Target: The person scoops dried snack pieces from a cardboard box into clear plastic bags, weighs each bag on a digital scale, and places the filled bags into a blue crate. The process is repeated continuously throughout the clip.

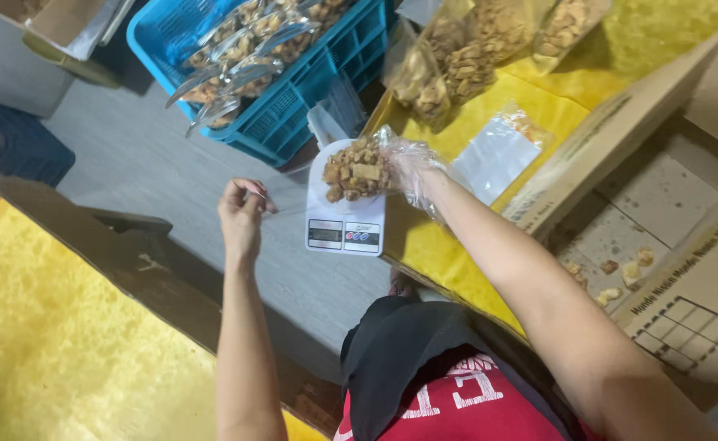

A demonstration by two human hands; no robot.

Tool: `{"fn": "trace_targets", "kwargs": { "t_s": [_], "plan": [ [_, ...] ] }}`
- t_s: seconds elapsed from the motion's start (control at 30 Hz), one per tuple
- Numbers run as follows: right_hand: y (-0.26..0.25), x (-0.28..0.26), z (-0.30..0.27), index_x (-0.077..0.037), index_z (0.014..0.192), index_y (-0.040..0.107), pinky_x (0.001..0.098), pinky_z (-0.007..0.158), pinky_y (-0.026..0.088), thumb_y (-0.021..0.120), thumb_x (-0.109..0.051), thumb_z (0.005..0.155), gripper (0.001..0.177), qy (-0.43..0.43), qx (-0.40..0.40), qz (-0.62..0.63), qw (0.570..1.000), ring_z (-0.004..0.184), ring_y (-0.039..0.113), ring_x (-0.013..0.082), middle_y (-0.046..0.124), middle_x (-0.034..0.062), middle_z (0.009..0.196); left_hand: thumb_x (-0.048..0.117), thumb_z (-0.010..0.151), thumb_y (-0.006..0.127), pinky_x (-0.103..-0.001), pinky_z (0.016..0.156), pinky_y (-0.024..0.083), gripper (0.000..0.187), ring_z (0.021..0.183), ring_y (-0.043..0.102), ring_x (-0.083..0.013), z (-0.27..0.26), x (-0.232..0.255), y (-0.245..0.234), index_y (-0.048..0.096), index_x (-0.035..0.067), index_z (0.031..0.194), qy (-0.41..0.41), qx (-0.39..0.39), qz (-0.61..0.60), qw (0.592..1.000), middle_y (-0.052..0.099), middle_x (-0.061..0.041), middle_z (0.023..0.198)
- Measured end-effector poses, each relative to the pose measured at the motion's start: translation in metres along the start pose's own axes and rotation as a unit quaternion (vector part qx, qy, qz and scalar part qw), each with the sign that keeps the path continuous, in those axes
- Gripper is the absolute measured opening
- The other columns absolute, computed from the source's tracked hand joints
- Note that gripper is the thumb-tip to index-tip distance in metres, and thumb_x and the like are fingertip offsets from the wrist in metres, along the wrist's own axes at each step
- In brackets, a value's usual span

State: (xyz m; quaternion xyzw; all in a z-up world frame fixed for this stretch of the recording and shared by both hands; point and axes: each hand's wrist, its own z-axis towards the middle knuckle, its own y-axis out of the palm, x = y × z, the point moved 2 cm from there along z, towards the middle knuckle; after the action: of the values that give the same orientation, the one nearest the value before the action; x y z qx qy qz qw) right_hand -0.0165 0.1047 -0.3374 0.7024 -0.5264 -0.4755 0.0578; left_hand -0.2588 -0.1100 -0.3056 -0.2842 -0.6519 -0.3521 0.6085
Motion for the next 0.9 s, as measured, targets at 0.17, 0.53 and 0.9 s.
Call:
{"fn": "trace_targets", "kwargs": {
  "t_s": [0.17,0.53,0.9],
  "plan": [
    [-0.020,0.016,0.057,-0.005,0.094,0.077,0.0307,0.060,0.051,0.073,-0.020,0.094,0.015,-0.134,0.180,-0.215,0.950,0.071,0.063,0.0129,0.073,0.0042,0.085,-0.012,0.094,0.052,-0.030,0.070,0.055,0.025,0.073,0.064,-0.0161,-0.017,-0.078,-0.032,0.048,0.006,0.110,-0.013,0.030,-0.018,0.999,0.053,-0.011,0.125],
    [-0.059,-0.013,0.038,-0.009,0.084,0.067,0.0311,0.055,0.041,0.063,-0.043,0.102,0.039,-0.071,0.346,-0.309,0.883,0.064,0.049,0.0106,0.056,-0.0034,0.070,0.020,0.108,0.058,-0.031,0.082,0.054,0.056,0.101,0.058,-0.0166,-0.038,-0.133,-0.067,0.037,0.011,0.159,-0.182,0.051,0.000,0.982,0.057,-0.015,0.132],
    [-0.117,0.005,0.053,-0.018,0.099,0.070,0.0247,0.051,0.043,0.069,-0.027,0.098,0.010,-0.058,0.267,-0.241,0.931,0.061,0.049,0.0061,0.056,-0.0068,0.072,0.024,0.097,0.067,-0.050,0.100,0.051,0.026,0.117,0.063,-0.0305,-0.064,-0.140,-0.098,0.046,0.021,0.112,-0.169,0.131,-0.157,0.964,0.052,-0.012,0.146]
  ]
}}
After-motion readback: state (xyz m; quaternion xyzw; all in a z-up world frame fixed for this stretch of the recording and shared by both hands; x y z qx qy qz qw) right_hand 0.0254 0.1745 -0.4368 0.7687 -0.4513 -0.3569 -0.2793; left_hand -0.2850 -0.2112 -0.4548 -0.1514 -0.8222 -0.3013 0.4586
